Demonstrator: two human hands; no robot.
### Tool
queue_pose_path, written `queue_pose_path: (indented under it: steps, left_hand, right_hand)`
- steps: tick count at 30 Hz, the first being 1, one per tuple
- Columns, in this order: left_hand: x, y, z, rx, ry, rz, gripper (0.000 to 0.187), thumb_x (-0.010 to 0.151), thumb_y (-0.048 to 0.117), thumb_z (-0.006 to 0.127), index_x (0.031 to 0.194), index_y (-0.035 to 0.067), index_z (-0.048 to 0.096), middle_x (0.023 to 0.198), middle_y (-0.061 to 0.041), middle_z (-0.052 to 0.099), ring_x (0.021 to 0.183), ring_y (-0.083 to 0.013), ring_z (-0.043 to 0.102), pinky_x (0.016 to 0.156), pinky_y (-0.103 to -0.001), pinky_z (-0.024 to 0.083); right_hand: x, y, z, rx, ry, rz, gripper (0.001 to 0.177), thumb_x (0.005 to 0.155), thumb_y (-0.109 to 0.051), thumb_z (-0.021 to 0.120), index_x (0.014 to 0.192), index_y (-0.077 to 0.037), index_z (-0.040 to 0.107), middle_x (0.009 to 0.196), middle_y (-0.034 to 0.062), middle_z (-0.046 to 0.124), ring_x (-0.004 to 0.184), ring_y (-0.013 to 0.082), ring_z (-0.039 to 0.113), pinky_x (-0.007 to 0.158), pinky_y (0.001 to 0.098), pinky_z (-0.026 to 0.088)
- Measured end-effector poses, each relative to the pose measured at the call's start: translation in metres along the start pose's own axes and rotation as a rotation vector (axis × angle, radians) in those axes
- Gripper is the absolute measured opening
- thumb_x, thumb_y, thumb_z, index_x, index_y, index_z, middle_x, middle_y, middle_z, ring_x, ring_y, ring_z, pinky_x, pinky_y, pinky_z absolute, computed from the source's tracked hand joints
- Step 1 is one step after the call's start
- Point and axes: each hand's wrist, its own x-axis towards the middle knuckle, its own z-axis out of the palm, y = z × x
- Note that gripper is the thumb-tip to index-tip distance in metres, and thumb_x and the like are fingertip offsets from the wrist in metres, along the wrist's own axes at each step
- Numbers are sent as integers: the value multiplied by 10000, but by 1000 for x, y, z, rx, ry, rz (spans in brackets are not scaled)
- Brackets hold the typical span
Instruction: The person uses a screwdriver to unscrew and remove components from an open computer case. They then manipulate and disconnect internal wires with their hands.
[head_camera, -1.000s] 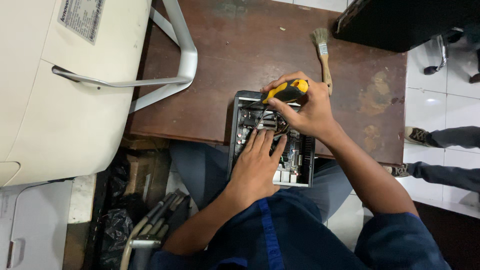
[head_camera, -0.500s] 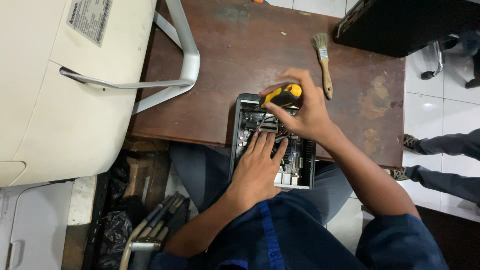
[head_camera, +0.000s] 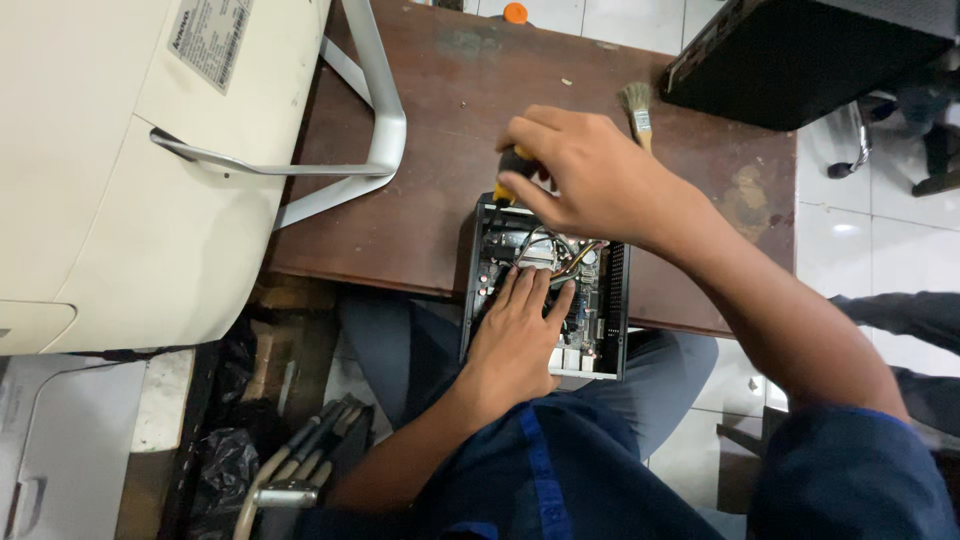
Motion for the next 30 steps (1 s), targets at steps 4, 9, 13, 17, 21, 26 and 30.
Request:
queue_pose_path:
  steps: [4,9,13,17,21,26,30]
  left_hand:
    - [0,-2,2,30,67,31,1198,503,444,965,1541,15,549,1481,-333,508,1479,-489,432,1316,-593,233]
    - [2,-1,-4,-43,-41,-1,1169,574,397,940,1585,3,504,1496,-371,491,1492,-510,408,1308,-611,200]
    - [0,0,-3,2,-35,-3,1189,580,442,938,1592,6,492,1515,-363,477,1505,-510,389,1321,-603,184]
    - [-16,-3,-38,-156,-14,91,1264,596,538,955,1605,-35,453,1610,-443,306,1523,-609,310,1267,-638,258]
    - [-25,-30,-79,-536,643,120,770,720,183,994,1396,-7,679,1160,-223,759,1085,-398,760,942,-481,627]
    - [58,-124,-49,-459,598,-71,573,847,395,919,1261,44,735,1047,-190,793,980,-329,788,878,-409,611]
    - [81,-149,-29,-417,637,114,308,856,379,920,885,91,816,870,-68,828,757,-241,785,629,-380,502]
  right_hand:
    - [16,6,-2,-388,-173,198,313,1058,-327,526,1239,-105,653,787,185,710,648,524,717,652,629,593]
    - [27,-6,-24,1,-398,-3,296,941,-127,642,1184,41,641,1029,341,695,967,639,680,832,710,559]
    - [28,-4,-9,-202,-418,196,314,1065,-308,556,1134,-44,711,943,296,755,878,582,730,817,673,578]
    - [32,-21,-20,-227,-468,175,356,1026,-350,594,1213,-52,655,1070,266,747,982,583,727,845,680,583]
    - [27,-9,-10,-340,-460,261,371,1053,-415,594,1182,-76,669,944,272,749,941,556,753,837,670,589]
    - [26,2,-8,-248,-399,395,411,1054,-458,536,1184,-80,628,956,297,745,960,590,733,809,671,585]
    - [27,-16,-21,-124,-465,446,316,984,-259,456,1231,-64,434,956,308,708,857,580,634,723,640,424]
